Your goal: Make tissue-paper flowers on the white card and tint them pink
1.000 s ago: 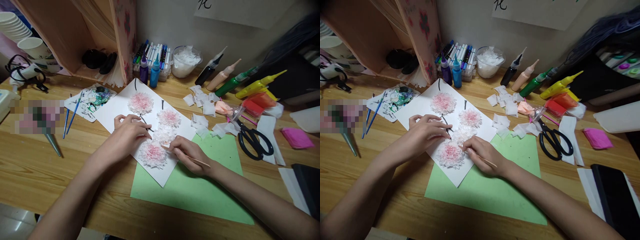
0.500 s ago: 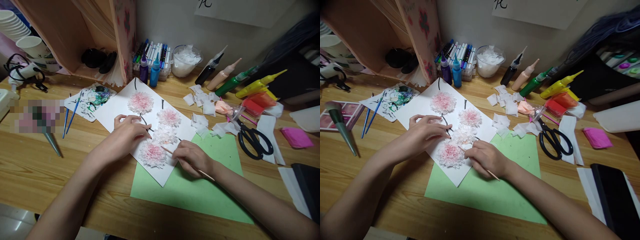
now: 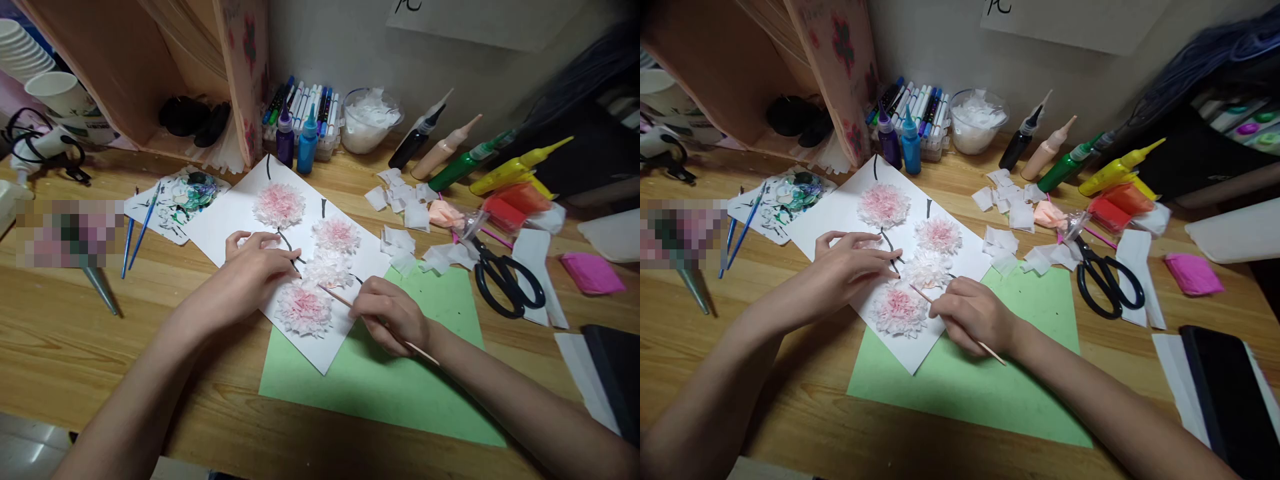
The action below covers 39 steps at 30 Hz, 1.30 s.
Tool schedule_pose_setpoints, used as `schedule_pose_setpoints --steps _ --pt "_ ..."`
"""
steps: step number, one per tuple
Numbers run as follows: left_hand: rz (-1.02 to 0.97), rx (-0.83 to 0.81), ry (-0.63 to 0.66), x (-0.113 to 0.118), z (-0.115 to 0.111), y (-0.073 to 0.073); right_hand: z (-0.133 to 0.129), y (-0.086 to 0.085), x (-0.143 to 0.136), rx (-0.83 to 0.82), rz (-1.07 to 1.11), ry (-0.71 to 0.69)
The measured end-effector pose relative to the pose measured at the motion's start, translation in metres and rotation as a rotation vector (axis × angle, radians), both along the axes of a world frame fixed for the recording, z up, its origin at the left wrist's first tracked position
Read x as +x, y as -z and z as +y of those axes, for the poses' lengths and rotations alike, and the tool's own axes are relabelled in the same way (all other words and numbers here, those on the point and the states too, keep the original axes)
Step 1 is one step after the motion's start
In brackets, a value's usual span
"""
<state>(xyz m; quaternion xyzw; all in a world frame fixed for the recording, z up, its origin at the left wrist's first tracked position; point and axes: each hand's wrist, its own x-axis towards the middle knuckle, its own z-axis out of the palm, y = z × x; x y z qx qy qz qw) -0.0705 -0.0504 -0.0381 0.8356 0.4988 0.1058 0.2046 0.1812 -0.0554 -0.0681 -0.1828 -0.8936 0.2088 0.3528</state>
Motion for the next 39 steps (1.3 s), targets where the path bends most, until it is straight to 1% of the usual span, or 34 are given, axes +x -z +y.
schedule_pose_setpoints --steps 6,10,14,17,20,23,27,33,39 --pt "-0.002 0.0 0.016 -0.003 0.001 0.001 0.008 -0.001 -0.013 -0.068 -0.075 -0.035" --pt "0.0 -0.011 0.007 -0.002 0.0 0.0 0.009 0.0 -0.014 -0.094 -0.11 -0.105" --pt "-0.006 -0.026 -0.004 -0.001 0.0 -0.001 0.008 -0.001 -0.014 -0.035 -0.141 -0.139" --pt "-0.013 -0.043 -0.012 -0.001 0.0 -0.002 0.007 -0.002 -0.014 0.058 -0.166 -0.155" --pt "-0.024 -0.065 -0.023 0.0 0.0 -0.003 0.006 -0.003 -0.009 0.103 -0.087 -0.103" --pt "-0.023 -0.081 -0.028 0.002 -0.002 -0.006 0.005 -0.003 -0.003 0.054 -0.044 -0.058" --pt "0.006 -0.078 -0.059 0.007 -0.003 -0.008 0.006 -0.001 -0.002 0.025 -0.065 -0.071" --pt "0.012 -0.06 -0.042 0.01 -0.004 -0.006 0.009 0.002 -0.007 0.015 -0.112 -0.077" --pt "0.023 -0.09 -0.036 0.009 -0.003 -0.007 0.012 0.004 -0.006 -0.062 -0.055 0.035"
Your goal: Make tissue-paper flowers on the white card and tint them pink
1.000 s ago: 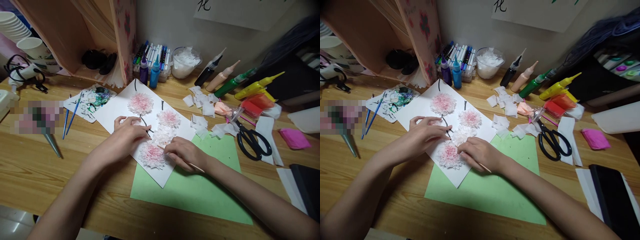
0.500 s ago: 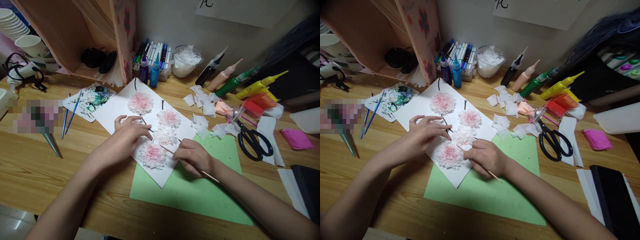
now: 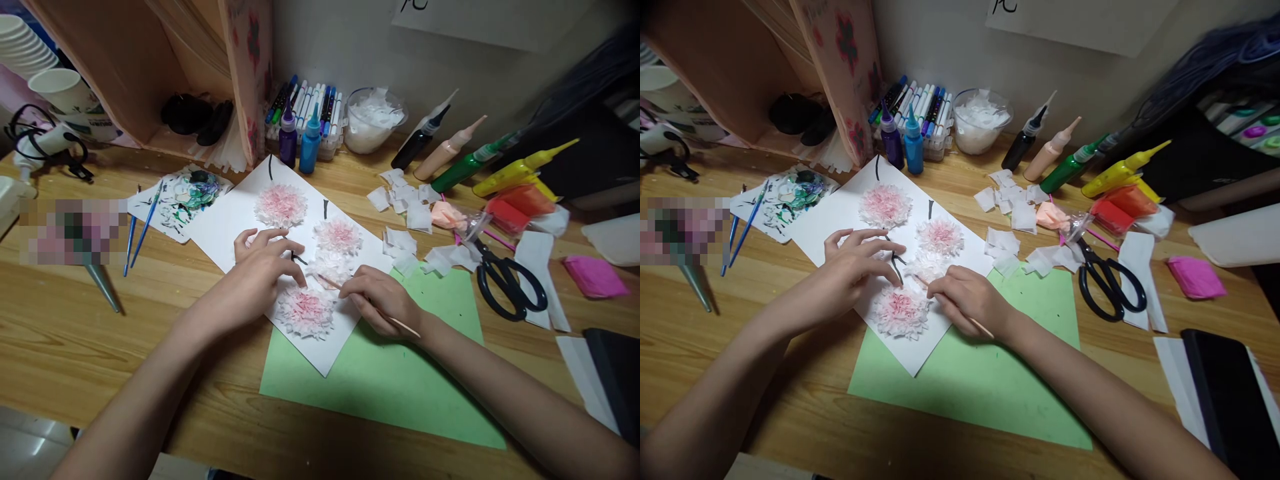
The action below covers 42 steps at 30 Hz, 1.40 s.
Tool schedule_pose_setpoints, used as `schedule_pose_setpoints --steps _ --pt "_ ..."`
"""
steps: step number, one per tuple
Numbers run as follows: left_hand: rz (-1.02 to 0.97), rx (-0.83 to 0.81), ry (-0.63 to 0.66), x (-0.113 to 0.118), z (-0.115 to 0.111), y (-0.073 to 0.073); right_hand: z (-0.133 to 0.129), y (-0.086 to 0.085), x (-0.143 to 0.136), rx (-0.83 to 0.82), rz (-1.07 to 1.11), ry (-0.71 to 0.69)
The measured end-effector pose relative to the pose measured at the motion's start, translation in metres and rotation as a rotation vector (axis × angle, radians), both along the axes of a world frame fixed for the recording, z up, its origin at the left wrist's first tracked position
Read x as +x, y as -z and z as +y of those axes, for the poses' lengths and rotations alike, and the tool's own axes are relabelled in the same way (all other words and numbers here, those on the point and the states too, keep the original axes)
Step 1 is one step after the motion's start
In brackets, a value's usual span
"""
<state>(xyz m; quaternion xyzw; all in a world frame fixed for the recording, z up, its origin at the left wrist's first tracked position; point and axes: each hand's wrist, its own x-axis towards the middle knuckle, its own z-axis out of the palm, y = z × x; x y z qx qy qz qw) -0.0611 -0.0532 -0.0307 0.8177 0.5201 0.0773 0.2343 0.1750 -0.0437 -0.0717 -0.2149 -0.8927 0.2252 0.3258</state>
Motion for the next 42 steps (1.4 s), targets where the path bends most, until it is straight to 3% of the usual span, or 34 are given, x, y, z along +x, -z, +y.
schedule_pose_setpoints --steps 4,7,11,16,27,35,42 --pt "0.0 -0.003 -0.009 0.0 0.0 0.0 -0.002 0.0 0.003 -0.054 0.073 0.032" --pt "-0.009 -0.002 -0.014 0.0 0.0 0.001 -0.004 -0.002 0.004 -0.047 0.127 -0.019" --pt "-0.018 0.001 -0.008 0.0 0.001 0.002 -0.007 -0.003 0.0 0.082 0.014 -0.11" --pt "-0.034 0.006 -0.007 0.0 0.0 0.002 -0.007 0.0 -0.004 0.198 -0.095 -0.057" --pt "-0.017 0.009 0.0 0.0 0.0 0.003 -0.005 -0.009 -0.007 -0.107 -0.04 0.015" --pt "-0.016 -0.019 -0.023 0.004 0.0 -0.002 -0.014 -0.005 -0.005 -0.027 0.13 0.004" --pt "-0.034 -0.008 -0.032 0.003 0.002 -0.001 -0.013 0.0 -0.009 -0.149 0.074 0.007"
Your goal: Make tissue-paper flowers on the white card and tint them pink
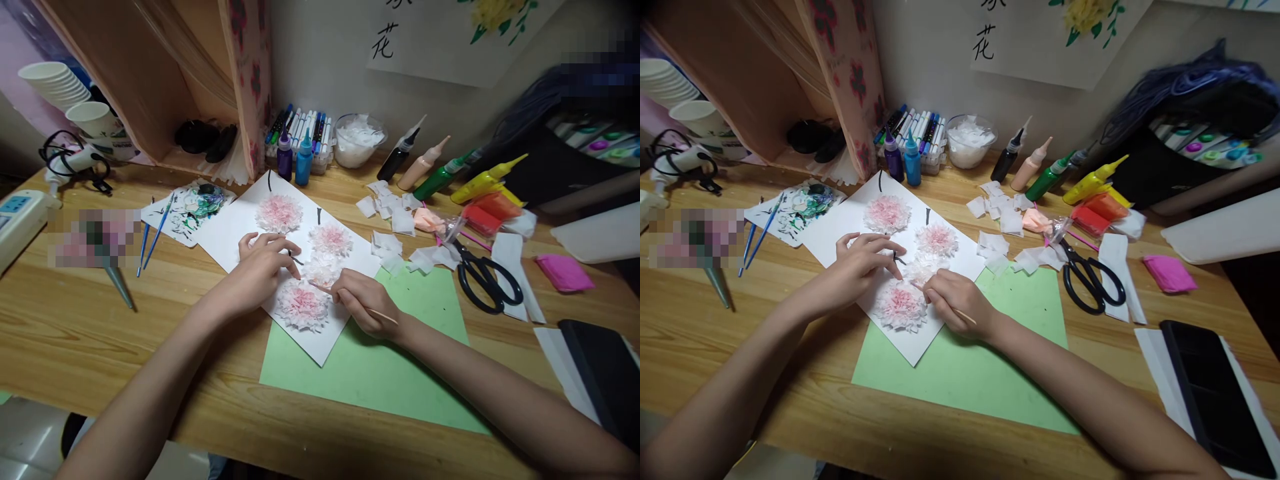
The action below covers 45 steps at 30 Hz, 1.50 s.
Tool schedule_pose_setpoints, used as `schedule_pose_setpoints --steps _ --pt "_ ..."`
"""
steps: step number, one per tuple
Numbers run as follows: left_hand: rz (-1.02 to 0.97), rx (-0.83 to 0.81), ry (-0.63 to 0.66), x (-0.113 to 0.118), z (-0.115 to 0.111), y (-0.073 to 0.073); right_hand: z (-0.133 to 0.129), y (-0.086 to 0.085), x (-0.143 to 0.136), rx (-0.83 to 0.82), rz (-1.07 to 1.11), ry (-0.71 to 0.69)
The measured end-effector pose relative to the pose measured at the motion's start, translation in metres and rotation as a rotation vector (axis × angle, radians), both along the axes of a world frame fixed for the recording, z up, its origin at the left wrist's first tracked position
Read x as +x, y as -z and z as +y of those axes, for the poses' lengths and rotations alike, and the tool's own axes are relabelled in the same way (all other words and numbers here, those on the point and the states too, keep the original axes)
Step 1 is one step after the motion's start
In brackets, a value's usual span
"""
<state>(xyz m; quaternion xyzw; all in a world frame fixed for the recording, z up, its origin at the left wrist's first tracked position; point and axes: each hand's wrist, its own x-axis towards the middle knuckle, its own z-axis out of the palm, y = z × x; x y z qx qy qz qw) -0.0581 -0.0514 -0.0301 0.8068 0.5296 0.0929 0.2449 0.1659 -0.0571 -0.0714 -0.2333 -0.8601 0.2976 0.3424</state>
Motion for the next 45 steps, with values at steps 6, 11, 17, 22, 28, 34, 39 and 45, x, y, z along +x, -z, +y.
schedule_pose_setpoints --steps 6,11,17,22,28,34,39,45 --pt "0.02 -0.012 0.0 0.0 -0.001 -0.001 0.003 -0.002 0.001 -0.08 -0.025 -0.043" --pt "0.0 0.009 -0.007 0.001 -0.003 -0.001 0.002 0.003 0.0 0.099 0.009 -0.108" --pt "-0.038 0.063 -0.034 0.003 -0.001 0.002 0.006 0.004 0.033 0.279 0.312 0.394" --pt "-0.074 0.163 -0.112 0.007 0.0 0.005 0.02 0.007 0.073 0.316 -0.007 0.68" --pt "-0.133 0.343 -0.259 0.01 -0.002 0.006 0.036 0.016 0.07 0.096 -0.107 0.746" --pt "-0.195 0.409 -0.325 0.01 -0.005 0.005 0.035 0.012 0.071 0.031 0.019 0.829" --pt "-0.245 0.473 -0.441 0.009 0.0 0.011 0.034 0.012 0.076 0.067 0.107 0.917" --pt "-0.49 0.67 -0.665 -0.017 0.017 0.011 0.041 0.022 0.077 -0.106 0.021 0.798"
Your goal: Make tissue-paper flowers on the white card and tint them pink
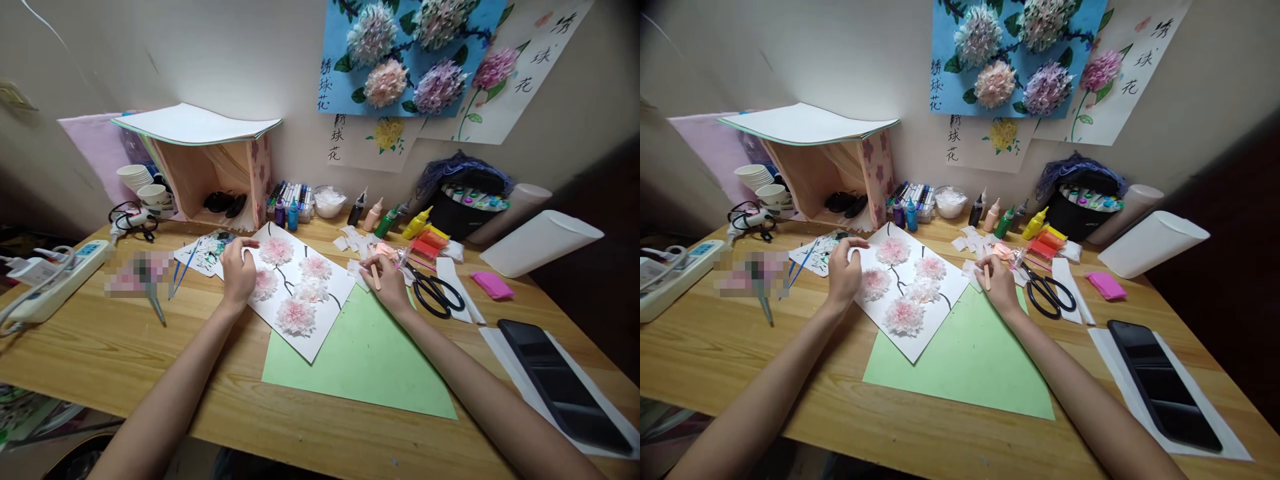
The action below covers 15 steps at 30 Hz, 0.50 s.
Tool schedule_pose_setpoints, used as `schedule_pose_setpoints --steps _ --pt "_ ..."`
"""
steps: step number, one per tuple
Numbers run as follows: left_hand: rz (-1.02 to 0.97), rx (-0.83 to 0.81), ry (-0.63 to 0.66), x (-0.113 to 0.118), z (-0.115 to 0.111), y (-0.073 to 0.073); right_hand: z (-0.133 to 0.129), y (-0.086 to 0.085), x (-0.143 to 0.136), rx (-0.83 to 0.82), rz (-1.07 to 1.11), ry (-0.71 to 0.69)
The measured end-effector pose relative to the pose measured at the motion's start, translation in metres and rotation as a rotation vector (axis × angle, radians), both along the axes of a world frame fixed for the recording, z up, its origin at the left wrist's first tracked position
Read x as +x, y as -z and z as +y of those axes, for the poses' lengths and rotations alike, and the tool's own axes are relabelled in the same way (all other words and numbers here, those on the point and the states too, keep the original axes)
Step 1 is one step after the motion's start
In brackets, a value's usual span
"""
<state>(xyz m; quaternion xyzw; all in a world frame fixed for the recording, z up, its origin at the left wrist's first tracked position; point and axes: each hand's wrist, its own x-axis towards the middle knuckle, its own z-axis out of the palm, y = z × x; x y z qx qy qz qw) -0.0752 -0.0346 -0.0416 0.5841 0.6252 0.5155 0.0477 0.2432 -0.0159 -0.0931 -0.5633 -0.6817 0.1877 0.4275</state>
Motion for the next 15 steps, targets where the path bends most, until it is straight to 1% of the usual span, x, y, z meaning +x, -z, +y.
schedule_pose_setpoints --steps 2,4,6,8,9,11,13,15 --pt "-0.136 0.096 -0.05 -0.013 0.006 0.0 0.001 0.0 0.001 0.021 -0.01 0.007" --pt "-0.257 0.149 -0.104 -0.024 0.01 0.0 0.001 -0.001 0.003 0.043 -0.021 0.034" --pt "-0.34 0.169 -0.161 -0.03 0.013 0.001 0.0 -0.003 0.003 0.054 -0.021 0.074" --pt "-0.374 0.16 -0.189 -0.031 0.012 0.002 -0.002 -0.005 0.004 0.086 -0.003 0.127" --pt "-0.375 0.146 -0.186 -0.029 0.011 0.002 -0.002 -0.006 0.004 0.116 0.007 0.155" --pt "-0.351 0.117 -0.137 -0.02 0.006 0.003 -0.002 -0.008 0.005 0.2 0.03 0.201" --pt "-0.314 0.086 -0.06 -0.008 0.001 0.003 -0.001 -0.012 0.006 0.287 0.071 0.225" --pt "-0.271 0.042 0.038 0.006 -0.006 0.003 -0.002 -0.019 0.007 0.336 0.176 0.213"
